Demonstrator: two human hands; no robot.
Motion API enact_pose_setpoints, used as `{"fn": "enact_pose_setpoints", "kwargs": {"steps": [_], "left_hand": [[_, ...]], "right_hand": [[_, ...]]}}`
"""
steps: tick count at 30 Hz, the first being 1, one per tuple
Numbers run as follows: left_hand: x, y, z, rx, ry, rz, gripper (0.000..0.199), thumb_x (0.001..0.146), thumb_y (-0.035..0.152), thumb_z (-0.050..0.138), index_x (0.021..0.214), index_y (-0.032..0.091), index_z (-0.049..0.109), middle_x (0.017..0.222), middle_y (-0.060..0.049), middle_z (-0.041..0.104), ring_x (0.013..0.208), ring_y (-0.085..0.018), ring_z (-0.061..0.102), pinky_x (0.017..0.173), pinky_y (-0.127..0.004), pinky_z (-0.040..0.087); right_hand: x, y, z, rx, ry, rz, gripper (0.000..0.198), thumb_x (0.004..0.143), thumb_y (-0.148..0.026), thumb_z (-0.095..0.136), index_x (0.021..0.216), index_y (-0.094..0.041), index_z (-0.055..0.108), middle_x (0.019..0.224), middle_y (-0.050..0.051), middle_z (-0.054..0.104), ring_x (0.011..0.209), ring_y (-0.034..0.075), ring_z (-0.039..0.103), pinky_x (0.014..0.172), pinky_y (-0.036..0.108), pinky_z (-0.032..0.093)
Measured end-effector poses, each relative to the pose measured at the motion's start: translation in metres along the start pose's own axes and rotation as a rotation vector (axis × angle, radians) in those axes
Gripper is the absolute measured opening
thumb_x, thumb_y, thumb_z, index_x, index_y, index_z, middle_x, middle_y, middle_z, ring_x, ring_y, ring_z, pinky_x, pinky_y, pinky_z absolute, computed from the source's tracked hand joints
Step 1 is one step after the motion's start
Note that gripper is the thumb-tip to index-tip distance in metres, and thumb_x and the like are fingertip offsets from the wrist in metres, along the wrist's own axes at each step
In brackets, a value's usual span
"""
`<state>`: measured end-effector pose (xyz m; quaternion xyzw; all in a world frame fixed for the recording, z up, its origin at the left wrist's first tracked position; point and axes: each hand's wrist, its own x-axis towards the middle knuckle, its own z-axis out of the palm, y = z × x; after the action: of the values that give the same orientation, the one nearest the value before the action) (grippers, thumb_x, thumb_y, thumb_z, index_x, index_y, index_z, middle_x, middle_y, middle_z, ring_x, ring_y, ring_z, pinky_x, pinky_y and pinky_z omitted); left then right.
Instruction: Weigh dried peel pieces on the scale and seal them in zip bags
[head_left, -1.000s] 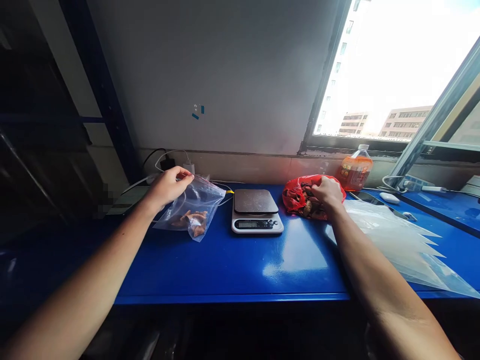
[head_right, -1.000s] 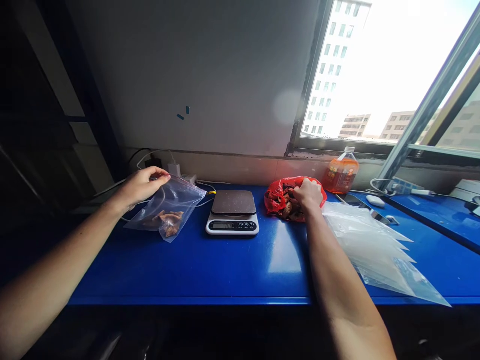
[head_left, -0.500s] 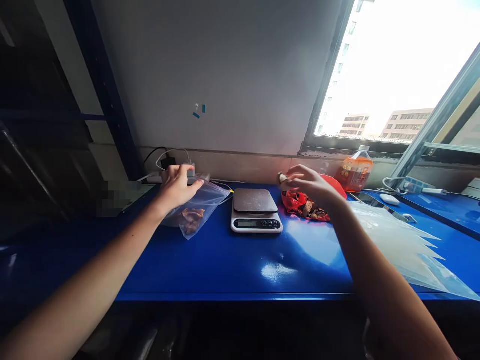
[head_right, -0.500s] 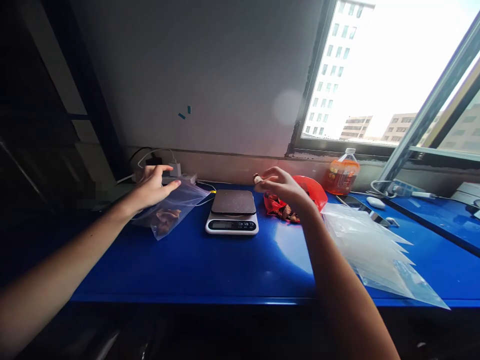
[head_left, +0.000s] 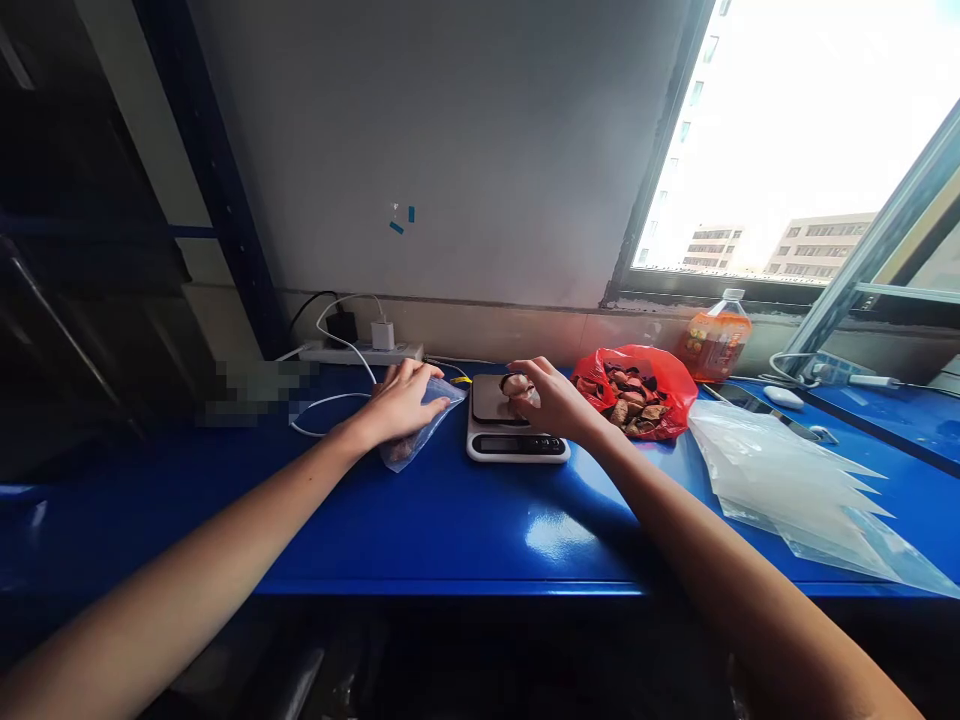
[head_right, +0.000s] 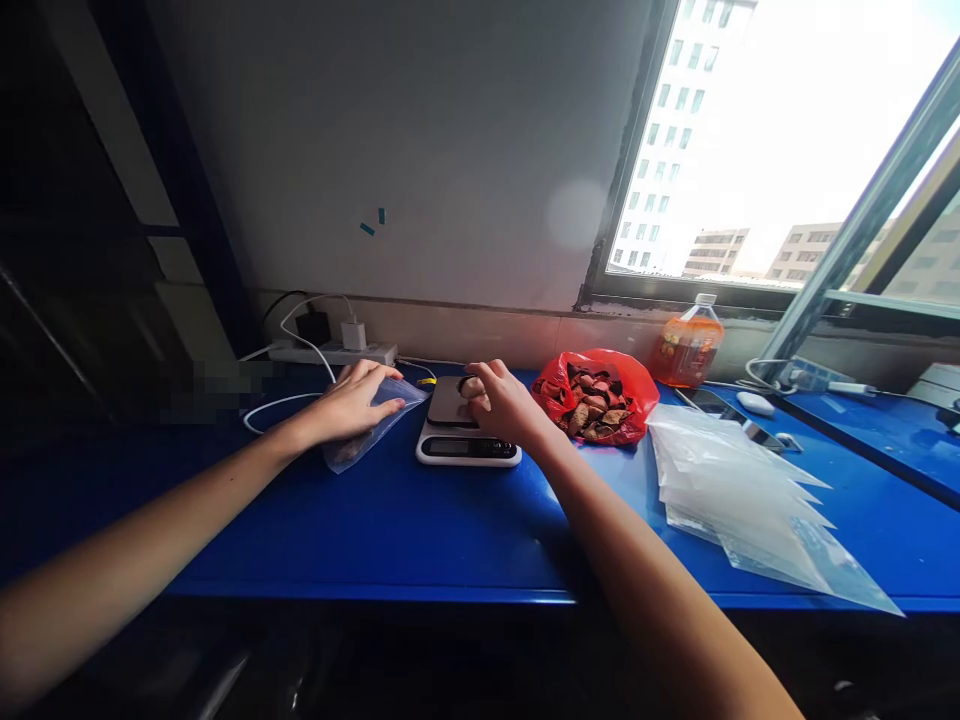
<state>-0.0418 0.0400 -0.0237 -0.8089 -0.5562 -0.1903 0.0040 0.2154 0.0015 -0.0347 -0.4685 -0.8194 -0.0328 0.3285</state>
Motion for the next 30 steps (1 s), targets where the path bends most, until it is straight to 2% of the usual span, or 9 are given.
{"fn": "enact_pose_setpoints", "kwargs": {"steps": [4,9,11,13,16,20,25,28,30], "left_hand": [[0.0,-0.001,0.001,-0.019,-0.036,0.03,0.047,0.082,0.047,0.052,0.123,0.026,0.052,0.13,-0.01,0.047,0.126,-0.034,0.044,0.105,-0.047,0.037],[-0.001,-0.003,0.003,-0.017,-0.063,0.081,0.046,0.082,0.049,0.051,0.123,0.027,0.053,0.129,-0.01,0.048,0.125,-0.033,0.045,0.103,-0.046,0.038],[-0.001,-0.004,0.003,-0.007,-0.071,0.092,0.046,0.083,0.05,0.051,0.122,0.027,0.054,0.128,-0.011,0.049,0.126,-0.033,0.044,0.103,-0.046,0.038],[-0.001,-0.003,0.004,0.001,-0.081,0.096,0.046,0.083,0.05,0.051,0.123,0.028,0.054,0.129,-0.01,0.049,0.127,-0.033,0.044,0.104,-0.046,0.038],[-0.001,-0.003,0.004,0.0,-0.097,0.097,0.045,0.083,0.05,0.051,0.122,0.029,0.054,0.13,-0.01,0.048,0.128,-0.033,0.043,0.105,-0.047,0.037],[-0.001,-0.004,0.004,0.002,-0.112,0.099,0.044,0.083,0.05,0.05,0.122,0.028,0.054,0.131,-0.009,0.046,0.128,-0.032,0.042,0.106,-0.047,0.036],[-0.002,-0.003,0.002,0.006,-0.127,0.126,0.044,0.084,0.051,0.049,0.122,0.029,0.055,0.132,-0.008,0.044,0.128,-0.031,0.041,0.109,-0.046,0.033],[-0.002,-0.003,0.002,-0.009,-0.14,0.116,0.045,0.083,0.051,0.05,0.122,0.03,0.055,0.132,-0.007,0.043,0.129,-0.03,0.04,0.11,-0.045,0.032],[-0.003,-0.003,0.002,-0.014,-0.143,0.115,0.045,0.083,0.051,0.05,0.122,0.03,0.055,0.132,-0.007,0.043,0.13,-0.03,0.04,0.11,-0.044,0.031]], "right_hand": [[0.0,-0.002,-0.006,0.046,0.008,-0.019,0.059,0.071,-0.001,0.044,0.127,-0.018,0.049,0.121,0.012,0.049,0.099,0.018,0.057,0.085,0.031,0.049],[0.001,-0.005,-0.008,0.136,-0.023,0.077,0.059,0.067,-0.001,0.048,0.124,-0.016,0.052,0.119,0.011,0.054,0.102,0.019,0.057,0.084,0.031,0.049],[0.002,-0.008,-0.007,0.327,-0.056,0.202,0.052,0.072,-0.008,0.053,0.123,-0.018,0.053,0.117,0.009,0.058,0.102,0.018,0.059,0.084,0.03,0.05],[0.004,-0.013,-0.003,0.505,-0.063,0.365,0.043,0.08,-0.023,0.058,0.122,-0.019,0.053,0.112,0.008,0.063,0.099,0.018,0.062,0.08,0.029,0.051],[0.01,-0.021,0.006,0.491,-0.005,0.498,0.044,0.084,-0.043,0.06,0.119,-0.018,0.056,0.101,0.007,0.068,0.089,0.019,0.066,0.074,0.029,0.052],[0.016,-0.023,0.012,0.237,0.04,0.386,0.031,0.085,-0.031,0.062,0.113,-0.019,0.062,0.094,0.005,0.069,0.084,0.019,0.065,0.077,0.03,0.051],[0.013,-0.013,0.003,-0.164,0.048,0.037,0.032,0.087,-0.011,0.052,0.114,-0.02,0.067,0.119,0.012,0.06,0.103,0.022,0.06,0.093,0.037,0.047],[0.007,-0.012,-0.001,-0.186,-0.062,-0.07,0.027,0.088,-0.012,0.05,0.103,-0.019,0.071,0.13,0.013,0.052,0.108,0.022,0.058,0.093,0.035,0.048],[0.004,-0.014,-0.004,-0.165,-0.086,-0.085,0.037,0.085,-0.008,0.049,0.113,-0.021,0.067,0.134,0.013,0.048,0.11,0.022,0.057,0.092,0.036,0.049]]}}
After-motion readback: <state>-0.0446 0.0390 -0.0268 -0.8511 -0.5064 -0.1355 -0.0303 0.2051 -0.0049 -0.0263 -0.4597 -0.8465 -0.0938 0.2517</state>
